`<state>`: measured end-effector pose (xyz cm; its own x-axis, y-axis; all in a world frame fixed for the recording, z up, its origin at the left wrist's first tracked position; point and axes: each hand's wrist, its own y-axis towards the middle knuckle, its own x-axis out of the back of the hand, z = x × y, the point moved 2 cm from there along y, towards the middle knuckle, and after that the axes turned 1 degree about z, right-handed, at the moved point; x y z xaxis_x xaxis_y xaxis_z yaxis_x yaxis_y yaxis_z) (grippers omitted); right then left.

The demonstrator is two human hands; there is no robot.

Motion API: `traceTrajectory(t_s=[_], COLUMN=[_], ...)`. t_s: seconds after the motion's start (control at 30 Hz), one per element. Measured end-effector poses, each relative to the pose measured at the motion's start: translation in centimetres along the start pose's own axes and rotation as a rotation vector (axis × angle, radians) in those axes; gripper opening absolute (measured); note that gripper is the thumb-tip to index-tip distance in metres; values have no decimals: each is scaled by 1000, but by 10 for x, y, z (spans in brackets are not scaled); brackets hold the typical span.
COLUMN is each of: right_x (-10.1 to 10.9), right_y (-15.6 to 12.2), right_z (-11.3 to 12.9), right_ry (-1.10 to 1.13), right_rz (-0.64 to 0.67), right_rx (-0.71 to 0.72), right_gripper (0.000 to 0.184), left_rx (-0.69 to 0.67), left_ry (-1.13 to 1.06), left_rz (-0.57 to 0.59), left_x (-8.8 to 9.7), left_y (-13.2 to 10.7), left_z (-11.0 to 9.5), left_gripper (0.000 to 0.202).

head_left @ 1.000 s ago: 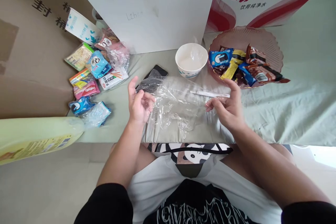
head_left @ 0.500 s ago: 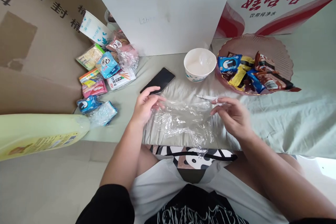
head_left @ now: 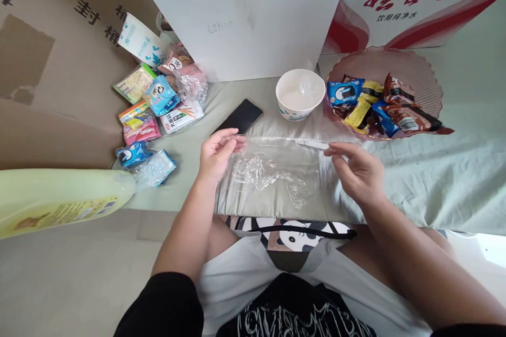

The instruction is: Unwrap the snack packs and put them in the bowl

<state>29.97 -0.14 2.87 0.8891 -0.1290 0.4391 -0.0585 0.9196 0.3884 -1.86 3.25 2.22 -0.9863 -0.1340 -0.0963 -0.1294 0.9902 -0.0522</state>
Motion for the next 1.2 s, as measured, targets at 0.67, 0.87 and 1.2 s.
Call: traceTrajectory(t_s=[0.67,0.87,1.2], right_x=[5,10,27], right_y=[-2,5,4], right_z=[-9,-7,7], right_ry=[175,-173,-351], right_rz=[152,35,-281], right_rx=[-94,-102,250], right_gripper=[43,20,9], left_rx=[74,101,-205], left_ry=[-126,370,313], left_rz=[253,351,33], left_x=[5,1,16], left_y=[-4,-11,-3], left_z=[-15,-6,-18], left_gripper=[48,47,43])
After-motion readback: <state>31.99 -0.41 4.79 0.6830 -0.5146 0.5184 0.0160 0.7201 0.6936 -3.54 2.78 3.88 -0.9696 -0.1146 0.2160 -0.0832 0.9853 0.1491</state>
